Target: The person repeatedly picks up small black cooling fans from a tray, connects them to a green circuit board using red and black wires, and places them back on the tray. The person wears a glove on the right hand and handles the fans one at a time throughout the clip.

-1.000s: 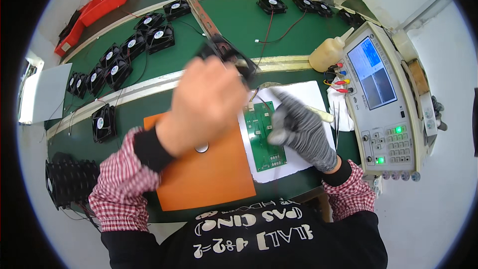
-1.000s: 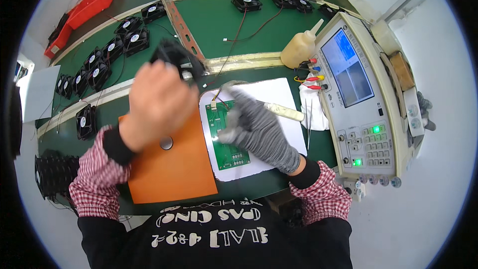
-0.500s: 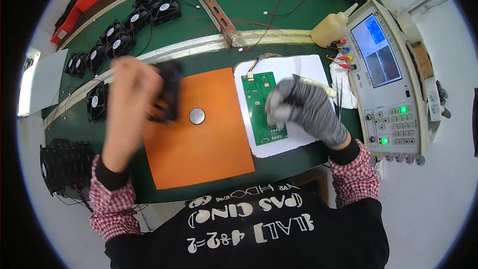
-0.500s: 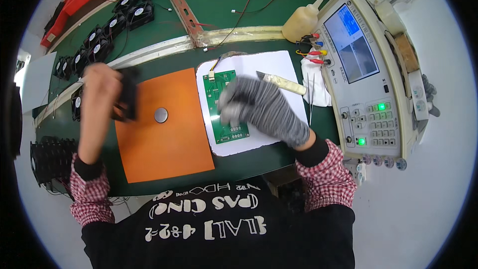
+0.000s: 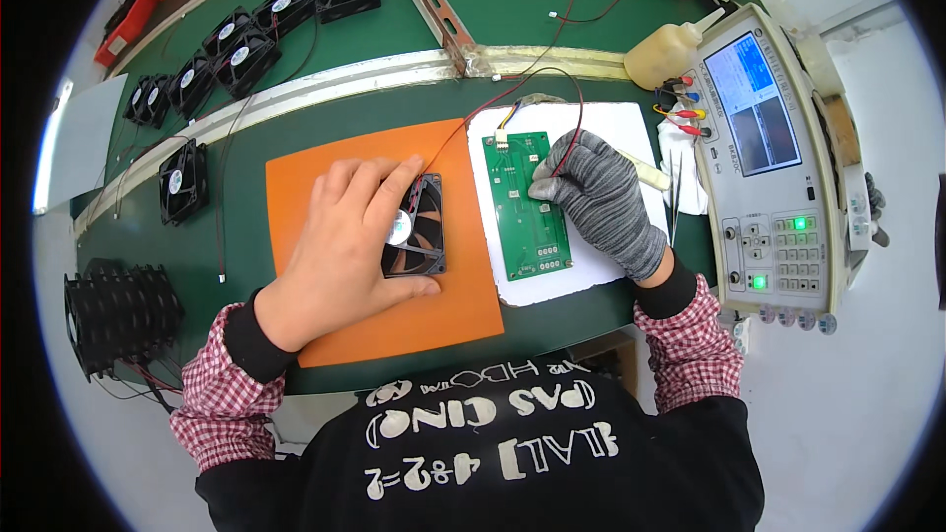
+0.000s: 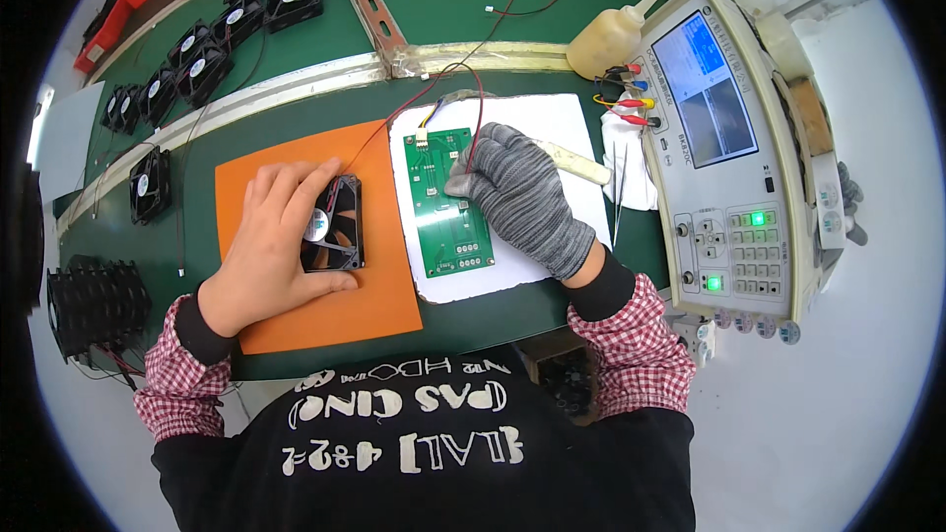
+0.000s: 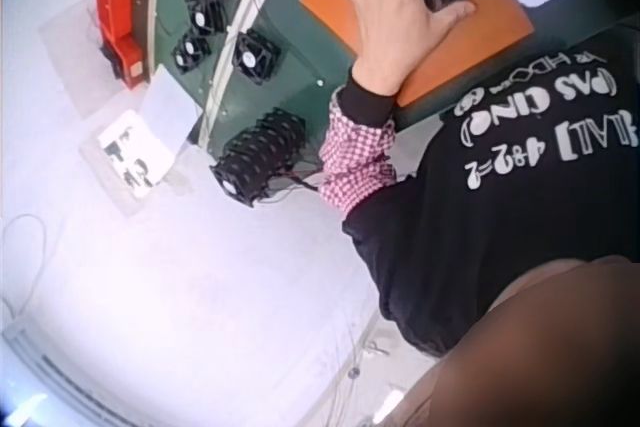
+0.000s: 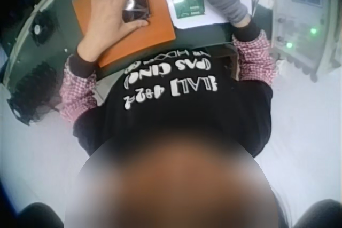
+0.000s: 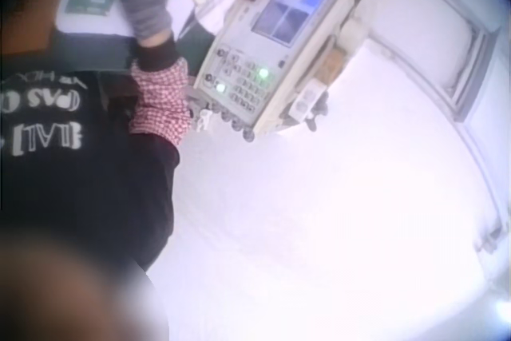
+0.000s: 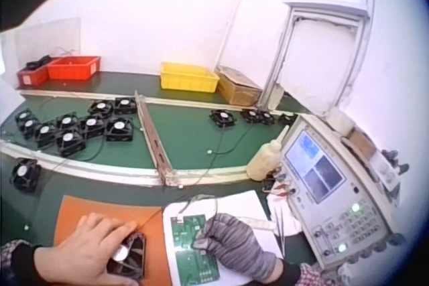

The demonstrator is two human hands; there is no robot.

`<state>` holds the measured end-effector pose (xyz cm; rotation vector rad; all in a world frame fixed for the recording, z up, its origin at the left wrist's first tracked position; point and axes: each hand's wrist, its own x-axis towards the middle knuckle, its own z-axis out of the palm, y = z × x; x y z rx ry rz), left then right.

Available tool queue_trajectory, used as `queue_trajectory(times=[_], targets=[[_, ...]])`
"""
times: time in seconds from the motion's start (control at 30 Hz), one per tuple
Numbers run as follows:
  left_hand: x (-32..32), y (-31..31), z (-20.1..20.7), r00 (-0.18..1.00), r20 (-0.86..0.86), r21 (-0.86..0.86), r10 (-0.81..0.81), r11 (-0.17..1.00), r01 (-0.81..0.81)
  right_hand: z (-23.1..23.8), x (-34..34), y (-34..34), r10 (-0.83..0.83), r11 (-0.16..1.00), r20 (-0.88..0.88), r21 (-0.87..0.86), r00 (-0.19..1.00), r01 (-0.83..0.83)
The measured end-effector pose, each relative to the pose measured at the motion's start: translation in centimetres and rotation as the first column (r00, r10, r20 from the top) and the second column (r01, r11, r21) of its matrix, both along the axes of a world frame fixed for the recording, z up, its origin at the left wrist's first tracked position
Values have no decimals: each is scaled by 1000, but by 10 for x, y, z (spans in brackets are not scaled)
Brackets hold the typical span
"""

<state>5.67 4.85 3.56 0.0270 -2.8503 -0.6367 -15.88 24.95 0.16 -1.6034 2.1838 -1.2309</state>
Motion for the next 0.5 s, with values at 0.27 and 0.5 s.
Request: queue_trajectory(times=[0.27, 0.5], targets=[[1, 1, -4, 1000, -15, -41, 9, 999, -10, 9, 9, -3, -26, 994, -392, 89, 920, 67], [10, 3, 13, 949, -303, -299, -87, 954, -8, -3, 1, -1, -12, 1000, -113, -5, 993, 11]])
